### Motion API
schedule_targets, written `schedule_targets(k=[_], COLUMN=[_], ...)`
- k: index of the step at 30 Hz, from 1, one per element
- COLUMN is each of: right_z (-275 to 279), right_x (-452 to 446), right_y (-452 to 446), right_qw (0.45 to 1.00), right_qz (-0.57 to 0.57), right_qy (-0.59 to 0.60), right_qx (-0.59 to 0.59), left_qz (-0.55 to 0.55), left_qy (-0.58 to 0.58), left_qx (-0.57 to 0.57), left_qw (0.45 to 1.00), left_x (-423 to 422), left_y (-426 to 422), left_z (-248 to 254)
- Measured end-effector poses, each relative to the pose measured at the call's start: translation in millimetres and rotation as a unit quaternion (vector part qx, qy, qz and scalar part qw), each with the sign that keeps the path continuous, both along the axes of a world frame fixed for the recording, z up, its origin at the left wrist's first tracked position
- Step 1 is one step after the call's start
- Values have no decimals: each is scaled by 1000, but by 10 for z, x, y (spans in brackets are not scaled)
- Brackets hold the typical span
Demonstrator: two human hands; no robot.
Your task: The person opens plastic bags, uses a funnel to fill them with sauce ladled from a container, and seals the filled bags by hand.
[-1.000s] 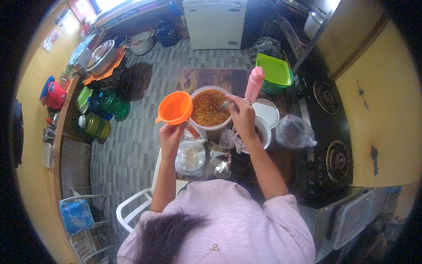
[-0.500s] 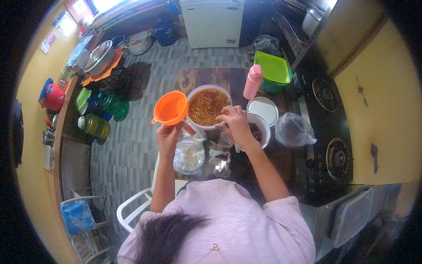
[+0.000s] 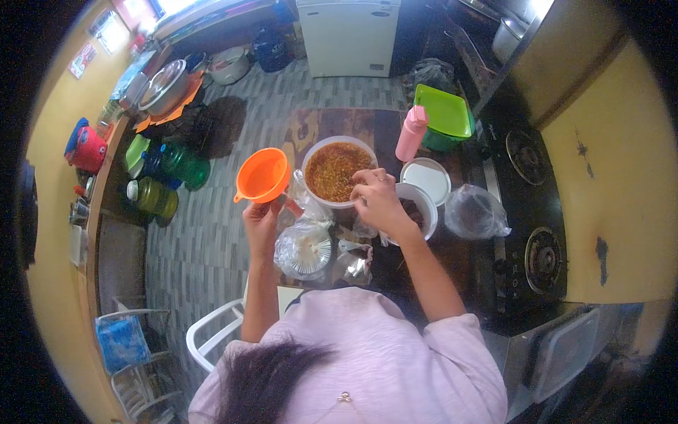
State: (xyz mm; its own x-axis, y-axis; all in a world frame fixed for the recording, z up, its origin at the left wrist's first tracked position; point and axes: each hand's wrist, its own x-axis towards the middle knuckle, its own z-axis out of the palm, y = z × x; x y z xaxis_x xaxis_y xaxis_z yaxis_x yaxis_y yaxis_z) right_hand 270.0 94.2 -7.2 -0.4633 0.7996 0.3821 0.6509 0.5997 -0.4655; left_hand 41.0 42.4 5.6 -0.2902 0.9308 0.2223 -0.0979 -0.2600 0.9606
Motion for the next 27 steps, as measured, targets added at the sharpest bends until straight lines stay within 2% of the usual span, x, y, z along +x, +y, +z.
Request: schedule_targets(k=[6,9,18,24,27], right_z=[-9,-42,69,56,95], right_x=[1,20,189,194,62], right_y=[16,37,-146,-245,-200], right_qw=[999,999,998,997,998], right_qz=[-13,-38,-45,-65,-56], right_qy=[-27,-7,-34,-21,0], right_qx=[-21,1,-40,-19,0], left_qz=[16,2,11,3,-25], left_qy=[15,20,31,40,3], left_qx=[-13,-14,-11,-12,-18], left_qw=[1000,1000,999,999,1000], left_x=[-17,-7,-4,-23,-59], left_y=[33,19,-2,-24,0], left_z=[-130,-73,-26,-48,-183])
